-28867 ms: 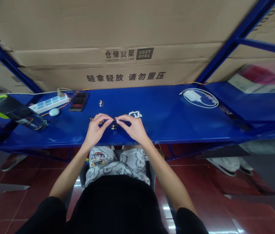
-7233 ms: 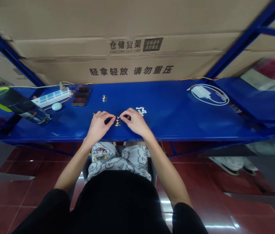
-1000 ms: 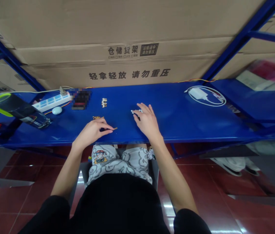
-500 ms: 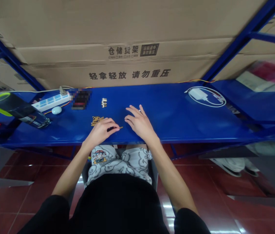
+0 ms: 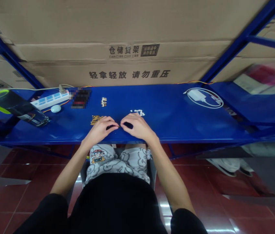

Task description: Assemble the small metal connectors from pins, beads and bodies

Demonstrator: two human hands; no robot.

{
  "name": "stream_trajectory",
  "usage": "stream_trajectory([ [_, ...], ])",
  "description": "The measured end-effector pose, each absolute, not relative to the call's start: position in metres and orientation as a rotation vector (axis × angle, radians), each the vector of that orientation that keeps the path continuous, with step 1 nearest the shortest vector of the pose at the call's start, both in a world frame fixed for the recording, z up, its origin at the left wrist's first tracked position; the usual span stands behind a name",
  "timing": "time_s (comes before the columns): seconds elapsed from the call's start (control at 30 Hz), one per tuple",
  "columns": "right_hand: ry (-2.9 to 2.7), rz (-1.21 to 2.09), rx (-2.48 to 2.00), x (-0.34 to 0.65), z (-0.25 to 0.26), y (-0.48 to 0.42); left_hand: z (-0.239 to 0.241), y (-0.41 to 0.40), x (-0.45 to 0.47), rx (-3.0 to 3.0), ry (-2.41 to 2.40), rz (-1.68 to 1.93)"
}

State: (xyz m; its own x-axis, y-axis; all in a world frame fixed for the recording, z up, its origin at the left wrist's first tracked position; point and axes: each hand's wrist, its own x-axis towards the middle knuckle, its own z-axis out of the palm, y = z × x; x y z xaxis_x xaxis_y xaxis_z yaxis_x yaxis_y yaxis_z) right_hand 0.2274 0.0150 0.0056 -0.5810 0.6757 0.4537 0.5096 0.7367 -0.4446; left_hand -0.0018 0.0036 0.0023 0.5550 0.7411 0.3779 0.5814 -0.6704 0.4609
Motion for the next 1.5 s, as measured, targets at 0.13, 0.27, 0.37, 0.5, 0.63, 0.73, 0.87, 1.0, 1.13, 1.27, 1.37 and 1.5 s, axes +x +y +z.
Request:
stream_trajectory([
  [0.13,-2.354,0.331,-0.856,0.228,0.003,0.017,0.002,0.004,-0.003,2.543,1.148,0.77],
  [0.27,-2.355,0.324,-0.863,0.228,0.002,0.018,0.002,0.004,-0.003,2.515,1.181,0.789],
  [0.37,-2.359,0.329,-0.859,0.229,0.002,0.019,0.001,0.004,-0.002,2.523,1.169,0.789],
  [0.5,-2.365,0.333,-0.861,0.229,0.0,0.02,0.0,0.004,-0.002,2.535,1.206,0.786],
  [0.63,-2.343,0.36,-0.856,0.229,-0.002,0.022,-0.001,0.005,-0.002,2.522,1.226,0.806],
  [0.73,-2.305,0.397,-0.848,0.229,-0.003,0.022,-0.001,0.005,-0.002,2.506,1.24,0.845],
  [0.87,-2.224,0.468,-0.843,0.23,-0.003,0.021,0.0,0.004,-0.002,2.473,1.275,0.908],
  [1.0,-2.186,0.511,-0.851,0.23,-0.002,0.021,0.002,0.003,-0.003,2.437,1.233,0.942],
  [1.13,-2.178,0.533,-0.852,0.231,-0.001,0.02,0.005,0.003,-0.002,2.429,1.187,0.953],
  [1.27,-2.11,0.581,-0.853,0.23,0.004,0.016,0.007,0.002,-0.002,2.403,1.165,0.996],
  [1.37,-2.041,0.638,-0.853,0.227,0.008,0.012,0.007,0.002,-0.003,2.348,1.137,1.061],
  [1.5,-1.982,0.693,-0.861,0.225,0.01,0.01,0.007,0.002,-0.004,2.3,1.104,1.123],
])
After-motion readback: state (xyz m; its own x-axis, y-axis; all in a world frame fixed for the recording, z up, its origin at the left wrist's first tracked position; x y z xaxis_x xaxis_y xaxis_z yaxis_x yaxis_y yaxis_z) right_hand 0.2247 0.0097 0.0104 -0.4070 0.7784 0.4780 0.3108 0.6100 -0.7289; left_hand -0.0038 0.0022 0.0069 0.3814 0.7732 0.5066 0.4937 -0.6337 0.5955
